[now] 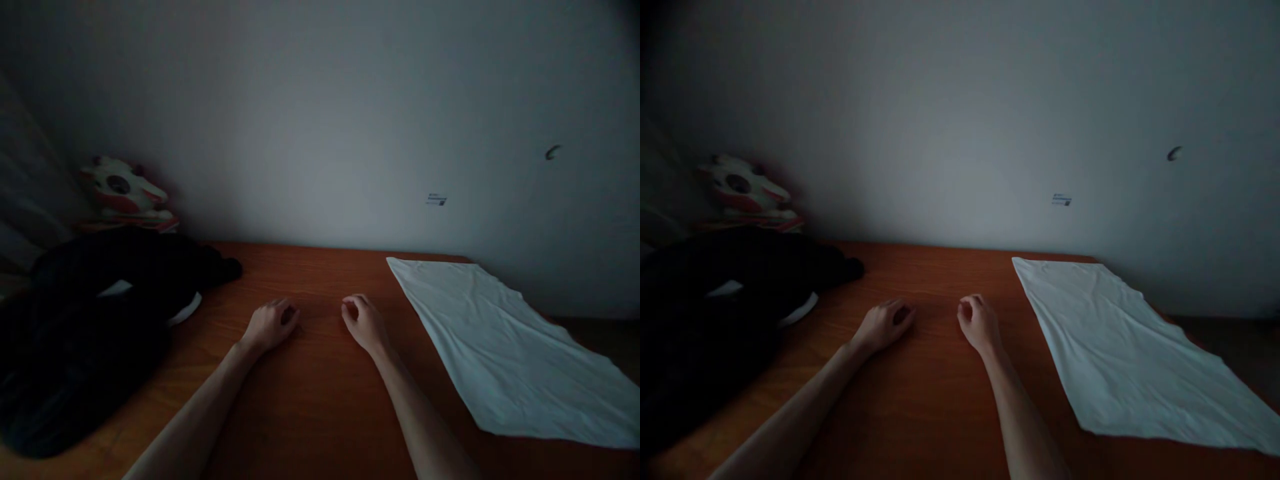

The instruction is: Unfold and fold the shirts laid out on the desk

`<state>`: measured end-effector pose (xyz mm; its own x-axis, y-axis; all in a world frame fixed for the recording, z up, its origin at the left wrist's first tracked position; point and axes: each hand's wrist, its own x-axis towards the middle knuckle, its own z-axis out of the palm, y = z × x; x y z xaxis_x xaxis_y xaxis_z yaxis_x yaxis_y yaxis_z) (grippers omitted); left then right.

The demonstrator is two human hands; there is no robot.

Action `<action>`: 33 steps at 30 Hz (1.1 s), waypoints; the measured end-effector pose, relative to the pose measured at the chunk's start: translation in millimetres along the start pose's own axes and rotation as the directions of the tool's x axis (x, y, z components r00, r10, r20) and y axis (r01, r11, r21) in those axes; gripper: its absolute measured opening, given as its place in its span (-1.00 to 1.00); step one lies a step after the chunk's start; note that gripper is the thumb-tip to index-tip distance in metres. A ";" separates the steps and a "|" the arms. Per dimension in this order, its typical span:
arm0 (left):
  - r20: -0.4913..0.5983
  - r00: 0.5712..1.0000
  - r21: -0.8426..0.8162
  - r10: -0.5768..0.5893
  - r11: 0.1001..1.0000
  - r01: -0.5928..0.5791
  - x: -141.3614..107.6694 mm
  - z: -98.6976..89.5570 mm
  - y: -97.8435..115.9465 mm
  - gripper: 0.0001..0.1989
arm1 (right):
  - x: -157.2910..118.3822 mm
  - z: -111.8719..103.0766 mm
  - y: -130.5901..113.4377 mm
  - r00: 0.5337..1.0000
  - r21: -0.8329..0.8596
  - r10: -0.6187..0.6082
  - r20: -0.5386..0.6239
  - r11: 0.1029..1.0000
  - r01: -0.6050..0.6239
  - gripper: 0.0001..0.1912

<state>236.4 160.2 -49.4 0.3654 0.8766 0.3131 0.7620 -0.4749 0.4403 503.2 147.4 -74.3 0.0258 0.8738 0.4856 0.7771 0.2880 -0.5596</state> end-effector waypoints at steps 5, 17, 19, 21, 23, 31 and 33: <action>-0.004 0.999 -0.059 -0.041 0.997 0.040 1.5 1.8 -3.4 -0.79 | -4.3 -6.0 8.0 0.999 0.170 0.027 -0.017 0.985 -0.024 -0.71; -0.050 0.988 -0.364 -0.144 0.924 0.117 2.1 9.8 -11.1 -0.82 | -6.2 -9.9 3.8 0.998 0.233 0.066 -0.010 0.971 -0.062 -0.64; -0.092 0.948 -0.628 -0.306 0.756 0.184 6.4 9.8 -15.2 -0.78 | -6.6 -10.4 5.0 0.998 0.234 0.070 -0.005 0.970 -0.066 -0.62; -0.098 0.871 -0.838 -0.481 0.511 0.188 11.3 5.0 -21.3 -0.69 | -7.7 -10.0 7.4 0.997 0.234 0.075 -0.005 0.970 -0.072 -0.61; -0.088 0.812 -0.922 -0.578 0.356 0.154 13.9 -6.2 -30.2 -0.60 | -8.8 -8.7 10.9 0.997 0.233 0.077 -0.012 0.970 -0.072 -0.60; -0.177 0.605 -0.640 -0.777 -0.376 -0.670 -12.4 -76.0 -74.0 -0.33 | -8.9 -7.6 18.1 0.999 0.199 0.037 0.024 0.979 -0.041 -0.60; -0.223 0.531 -0.552 -0.817 -0.343 -0.760 -18.9 -86.0 -85.7 -0.25 | -8.8 -8.2 17.0 0.999 0.188 0.039 0.020 0.981 -0.042 -0.60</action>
<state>118.2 177.7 -20.7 -0.5481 0.8364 -0.0056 -0.8343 -0.5462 0.0752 521.4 141.4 -82.6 0.0442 0.8920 0.4499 0.6433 0.3192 -0.6960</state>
